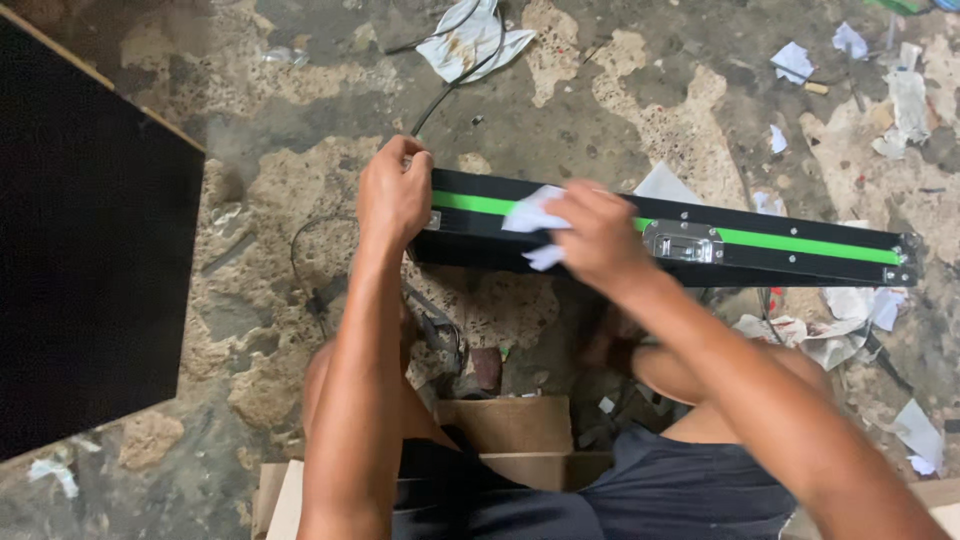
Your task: The person wipes the metal edges and green surface of a rectangular panel with a white cloth.
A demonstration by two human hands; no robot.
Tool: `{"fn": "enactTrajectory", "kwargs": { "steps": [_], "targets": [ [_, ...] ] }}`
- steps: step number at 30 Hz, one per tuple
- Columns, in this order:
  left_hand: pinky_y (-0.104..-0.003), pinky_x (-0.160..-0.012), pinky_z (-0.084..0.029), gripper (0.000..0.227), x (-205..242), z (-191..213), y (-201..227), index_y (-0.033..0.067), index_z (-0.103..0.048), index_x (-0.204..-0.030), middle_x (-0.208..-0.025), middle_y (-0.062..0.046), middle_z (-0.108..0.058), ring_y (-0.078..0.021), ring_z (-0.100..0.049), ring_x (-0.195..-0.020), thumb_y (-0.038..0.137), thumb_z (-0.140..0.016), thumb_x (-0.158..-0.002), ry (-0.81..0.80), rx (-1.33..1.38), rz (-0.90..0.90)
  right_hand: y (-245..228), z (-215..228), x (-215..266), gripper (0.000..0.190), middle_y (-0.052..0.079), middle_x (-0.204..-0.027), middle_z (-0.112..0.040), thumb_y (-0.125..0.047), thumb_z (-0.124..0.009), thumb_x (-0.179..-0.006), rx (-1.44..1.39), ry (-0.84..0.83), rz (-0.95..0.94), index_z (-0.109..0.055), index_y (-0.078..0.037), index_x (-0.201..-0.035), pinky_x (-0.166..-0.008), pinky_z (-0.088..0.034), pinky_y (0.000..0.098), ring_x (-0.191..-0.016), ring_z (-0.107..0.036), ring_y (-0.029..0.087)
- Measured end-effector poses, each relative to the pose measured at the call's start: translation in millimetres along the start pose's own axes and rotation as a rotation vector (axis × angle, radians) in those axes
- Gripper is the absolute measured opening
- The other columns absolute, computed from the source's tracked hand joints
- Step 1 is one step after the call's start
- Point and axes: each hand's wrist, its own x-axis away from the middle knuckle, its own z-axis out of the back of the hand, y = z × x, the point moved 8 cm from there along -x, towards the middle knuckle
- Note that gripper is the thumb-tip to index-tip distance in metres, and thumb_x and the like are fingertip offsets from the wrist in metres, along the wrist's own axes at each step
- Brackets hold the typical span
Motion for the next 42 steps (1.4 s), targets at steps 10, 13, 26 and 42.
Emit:
{"fn": "enactTrajectory", "kwargs": {
  "steps": [10, 13, 26, 42],
  "targets": [
    [-0.066, -0.093, -0.051, 0.031, 7, -5, 6, 0.0162, -0.068, -0.112, -0.102, -0.026, -0.074, -0.0528, -0.068, -0.11, 0.037, -0.051, -0.098, 0.006, -0.1, 0.002, 7, -24, -19, 0.015, 0.004, -0.078, -0.059, -0.003, -0.069, -0.083, 0.071, 0.159, -0.037, -0.069, -0.017, -0.086, -0.069, -0.054, 0.0409, -0.072, -0.066, 0.034],
    [-0.069, -0.089, -0.051, 0.03, 4, 2, 2, 0.0094, -0.067, -0.107, -0.098, -0.032, -0.07, -0.0589, -0.066, -0.106, 0.034, -0.053, -0.098, 0.028, -0.028, -0.056, 15, -29, -29, 0.017, 0.003, -0.079, -0.059, -0.004, -0.062, -0.084, -0.021, 0.084, -0.019, -0.071, -0.016, -0.091, -0.073, -0.055, 0.0435, -0.075, -0.068, 0.034],
    [-0.066, -0.094, -0.052, 0.035, 4, 7, 7, 0.014, -0.07, -0.115, -0.106, -0.025, -0.074, -0.052, -0.069, -0.11, 0.037, -0.05, -0.097, 0.04, -0.092, 0.046, 10, -34, -19, 0.026, 0.003, -0.086, -0.063, -0.001, -0.061, -0.079, 0.037, 0.051, -0.043, -0.075, -0.017, -0.093, -0.077, -0.055, 0.0429, -0.085, -0.068, 0.032],
    [-0.066, -0.097, -0.048, 0.035, -11, -1, -1, 0.0045, -0.07, -0.109, -0.108, -0.034, -0.069, -0.0574, -0.063, -0.115, 0.032, -0.051, -0.1, -0.022, -0.035, -0.021, 43, -10, 19, 0.026, 0.003, -0.087, -0.062, -0.002, -0.063, -0.076, 0.08, 0.081, -0.139, -0.074, -0.018, -0.093, -0.075, -0.055, 0.0425, -0.08, -0.068, 0.034]
  ]
}}
